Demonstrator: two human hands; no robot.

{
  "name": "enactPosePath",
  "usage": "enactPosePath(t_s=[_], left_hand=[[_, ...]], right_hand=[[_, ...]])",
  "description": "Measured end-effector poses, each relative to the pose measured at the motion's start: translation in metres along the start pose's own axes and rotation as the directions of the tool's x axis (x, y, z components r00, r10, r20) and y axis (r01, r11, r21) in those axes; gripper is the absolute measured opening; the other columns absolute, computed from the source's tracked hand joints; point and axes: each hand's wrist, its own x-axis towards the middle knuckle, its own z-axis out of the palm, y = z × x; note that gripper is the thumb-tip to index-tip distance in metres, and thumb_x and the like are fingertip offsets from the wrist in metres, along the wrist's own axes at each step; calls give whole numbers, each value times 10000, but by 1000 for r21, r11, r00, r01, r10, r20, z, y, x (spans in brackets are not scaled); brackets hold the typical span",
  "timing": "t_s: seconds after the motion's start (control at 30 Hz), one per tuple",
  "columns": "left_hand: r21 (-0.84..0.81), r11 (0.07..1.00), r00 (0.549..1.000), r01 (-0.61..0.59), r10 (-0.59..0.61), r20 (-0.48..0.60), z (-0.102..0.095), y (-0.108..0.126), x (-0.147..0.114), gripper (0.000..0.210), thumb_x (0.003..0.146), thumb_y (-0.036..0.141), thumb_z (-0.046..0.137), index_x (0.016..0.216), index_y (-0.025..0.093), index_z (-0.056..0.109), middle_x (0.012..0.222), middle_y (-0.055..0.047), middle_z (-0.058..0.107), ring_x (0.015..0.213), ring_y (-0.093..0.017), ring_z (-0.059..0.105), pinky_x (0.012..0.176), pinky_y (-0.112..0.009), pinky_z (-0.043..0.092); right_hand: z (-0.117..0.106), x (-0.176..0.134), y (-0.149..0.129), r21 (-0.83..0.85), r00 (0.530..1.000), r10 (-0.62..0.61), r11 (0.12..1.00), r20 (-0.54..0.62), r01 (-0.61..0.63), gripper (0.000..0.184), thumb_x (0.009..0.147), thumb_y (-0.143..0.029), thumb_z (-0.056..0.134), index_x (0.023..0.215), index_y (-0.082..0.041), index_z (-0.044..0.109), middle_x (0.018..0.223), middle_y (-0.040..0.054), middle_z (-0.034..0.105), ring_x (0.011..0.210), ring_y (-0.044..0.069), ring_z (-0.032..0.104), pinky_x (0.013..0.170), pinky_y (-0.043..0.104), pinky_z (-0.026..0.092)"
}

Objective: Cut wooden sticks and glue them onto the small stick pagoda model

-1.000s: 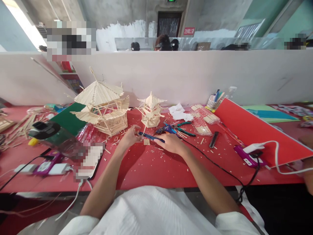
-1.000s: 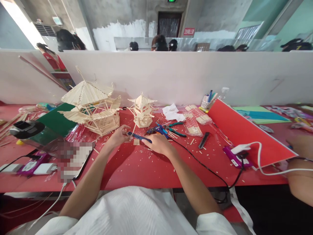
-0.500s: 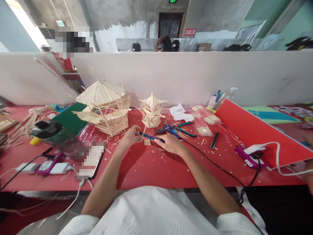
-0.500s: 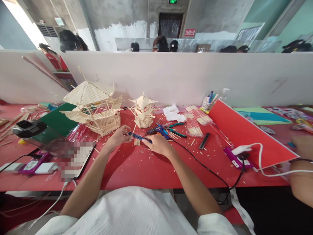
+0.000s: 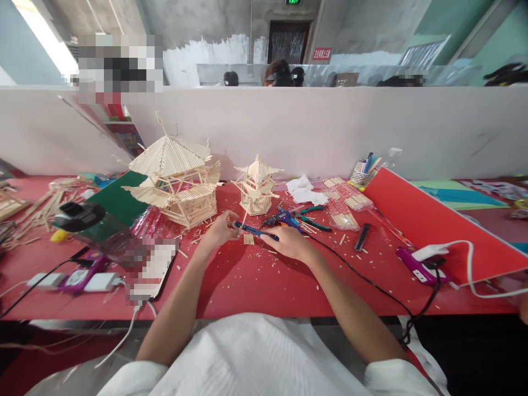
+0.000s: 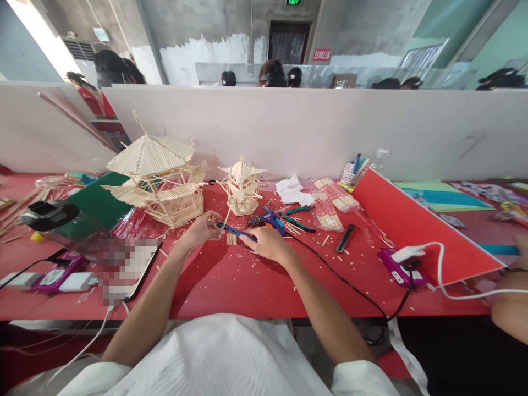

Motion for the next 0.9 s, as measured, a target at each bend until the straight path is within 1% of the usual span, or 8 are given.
enactPosePath(t_s=[0.3, 0.5, 0.67, 0.9], left_hand=[[7, 1000, 1000, -12, 12, 17, -2, -3, 2, 529, 621, 132, 848, 1010, 198, 497, 671, 65, 623, 614, -142, 675, 625, -302, 596], [24, 1000, 1000, -9, 8, 12, -2, -3, 2, 529, 610, 118, 848, 1001, 197, 500, 667, 73, 615, 600, -134, 664, 627, -310, 603], [28, 1000, 1000, 2, -3, 20, -3, -3, 2, 500, 635, 104, 832, 1004, 198, 508, 676, 67, 623, 622, -140, 678, 649, -320, 608], [37, 999, 1000, 11, -11, 8, -1, -5, 3, 496, 643, 92, 825, 1014, 197, 514, 638, 80, 597, 583, -135, 660, 620, -311, 602]], right_hand=[[-2, 0, -1, -49, 1000, 2, 999, 20, -1, 403, 1016, -489, 418, 1289, -349, 680, 1116, 23, 771, 1057, 234, 703, 885, 269, 470], [-2, -1, -1, -36, 1000, 1, 999, 14, 0, 405, 1021, -477, 406, 1274, -339, 692, 1099, 28, 775, 1044, 232, 705, 853, 264, 468], [-2, -1, -1, -41, 1000, -15, 999, 0, 15, 394, 1021, -476, 406, 1266, -357, 690, 1096, 15, 776, 1016, 225, 713, 835, 264, 464], [0, 1, 2, -38, 1000, -27, 999, -7, 27, 388, 1019, -482, 409, 1243, -363, 703, 1073, 9, 781, 990, 226, 718, 807, 265, 460]])
